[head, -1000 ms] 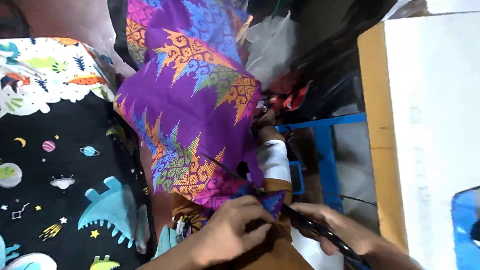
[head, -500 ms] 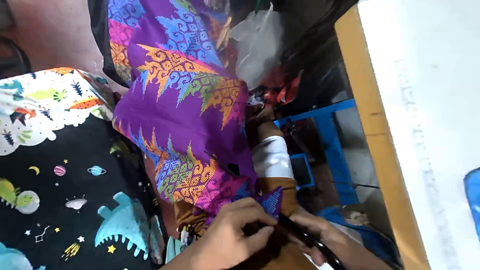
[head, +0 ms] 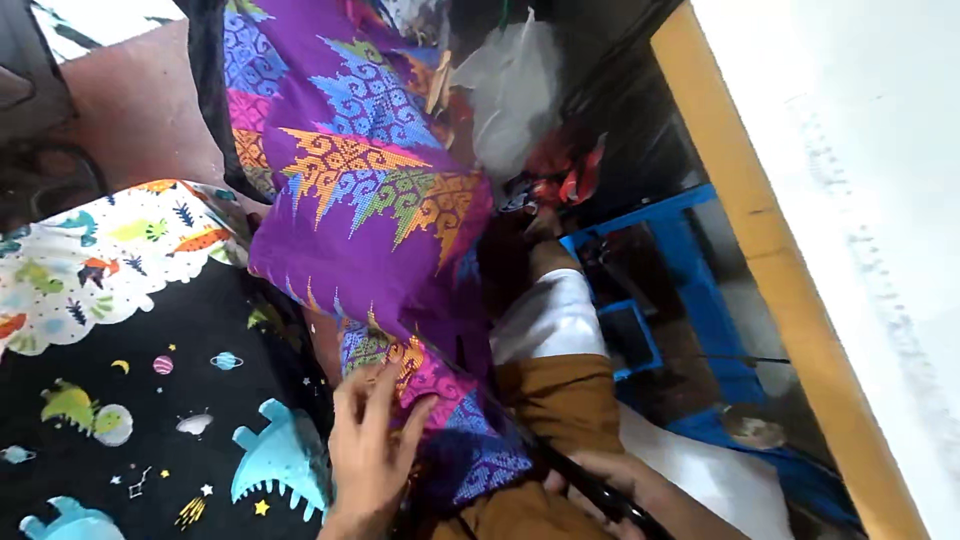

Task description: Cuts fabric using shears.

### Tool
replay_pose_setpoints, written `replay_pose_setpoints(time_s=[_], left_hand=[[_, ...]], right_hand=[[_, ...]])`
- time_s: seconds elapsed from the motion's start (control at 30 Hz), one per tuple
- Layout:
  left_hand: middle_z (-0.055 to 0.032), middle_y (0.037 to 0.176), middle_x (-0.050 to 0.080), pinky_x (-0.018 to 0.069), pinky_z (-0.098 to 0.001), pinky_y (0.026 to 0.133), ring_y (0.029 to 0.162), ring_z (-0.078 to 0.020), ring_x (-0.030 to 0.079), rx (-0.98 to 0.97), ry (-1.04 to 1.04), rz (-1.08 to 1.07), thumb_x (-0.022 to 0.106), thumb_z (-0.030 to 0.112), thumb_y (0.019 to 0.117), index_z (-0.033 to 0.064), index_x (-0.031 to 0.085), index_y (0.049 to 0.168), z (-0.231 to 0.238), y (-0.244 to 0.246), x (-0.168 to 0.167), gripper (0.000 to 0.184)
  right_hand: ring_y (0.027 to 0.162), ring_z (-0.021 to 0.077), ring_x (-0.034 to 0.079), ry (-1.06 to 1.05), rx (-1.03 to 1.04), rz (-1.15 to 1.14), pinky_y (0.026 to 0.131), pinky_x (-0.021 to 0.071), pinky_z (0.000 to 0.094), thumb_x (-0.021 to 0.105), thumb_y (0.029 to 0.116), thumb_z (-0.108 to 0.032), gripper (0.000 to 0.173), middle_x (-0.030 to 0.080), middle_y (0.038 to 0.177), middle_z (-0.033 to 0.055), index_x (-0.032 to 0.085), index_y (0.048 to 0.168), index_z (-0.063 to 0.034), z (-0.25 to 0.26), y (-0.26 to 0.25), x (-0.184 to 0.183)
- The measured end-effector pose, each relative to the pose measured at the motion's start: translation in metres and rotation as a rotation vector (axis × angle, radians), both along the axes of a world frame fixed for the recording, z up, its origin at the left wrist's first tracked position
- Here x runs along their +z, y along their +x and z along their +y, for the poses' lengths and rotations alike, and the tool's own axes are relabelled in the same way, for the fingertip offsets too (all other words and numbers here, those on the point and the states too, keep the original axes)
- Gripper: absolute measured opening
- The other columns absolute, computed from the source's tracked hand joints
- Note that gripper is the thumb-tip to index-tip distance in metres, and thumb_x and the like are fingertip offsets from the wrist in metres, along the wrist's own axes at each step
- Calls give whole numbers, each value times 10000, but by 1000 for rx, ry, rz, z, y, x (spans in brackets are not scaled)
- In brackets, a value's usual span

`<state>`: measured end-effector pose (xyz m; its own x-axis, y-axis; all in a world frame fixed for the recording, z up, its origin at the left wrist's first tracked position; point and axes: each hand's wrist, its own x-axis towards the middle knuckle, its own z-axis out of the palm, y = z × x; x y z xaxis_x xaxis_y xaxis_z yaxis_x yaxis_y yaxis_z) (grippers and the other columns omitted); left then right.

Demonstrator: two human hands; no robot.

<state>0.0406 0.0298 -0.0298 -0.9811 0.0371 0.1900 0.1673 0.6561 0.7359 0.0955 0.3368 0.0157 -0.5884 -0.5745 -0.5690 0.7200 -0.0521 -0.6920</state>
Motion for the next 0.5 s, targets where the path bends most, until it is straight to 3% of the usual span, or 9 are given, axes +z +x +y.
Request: replay_pose_setpoints(time_s=[0.07, 0.13, 0.5], left_hand=[[-152, 1002, 700, 534, -320, 784, 887, -228, 662, -63, -193, 135, 665, 267, 989, 81, 750, 1090, -3, -6, -1, 228], [-117, 905, 713, 527, -318, 745, 824, -231, 661, -84, -271, 224, 621, 212, 1011, 78, 760, 1003, -2, -9, 1, 193], [-79, 827, 684, 518, -254, 727, 771, -173, 642, -124, -245, 259, 626, 201, 987, 81, 745, 956, 23, -6, 19, 172]], right_hand=[[669, -85, 549, -8, -16, 1, 585, 467, 102, 742, 869, -507, 508, 619, 830, -157, 663, 1212, -140, -1, 1, 2], [670, -81, 544, 8, -26, 11, 587, 459, 110, 733, 869, -523, 529, 618, 829, -156, 662, 1212, -127, -2, 2, 6], [686, -62, 549, 28, -106, 65, 609, 459, 135, 656, 870, -659, 667, 627, 822, -127, 669, 1211, -86, 1, 21, 14]])
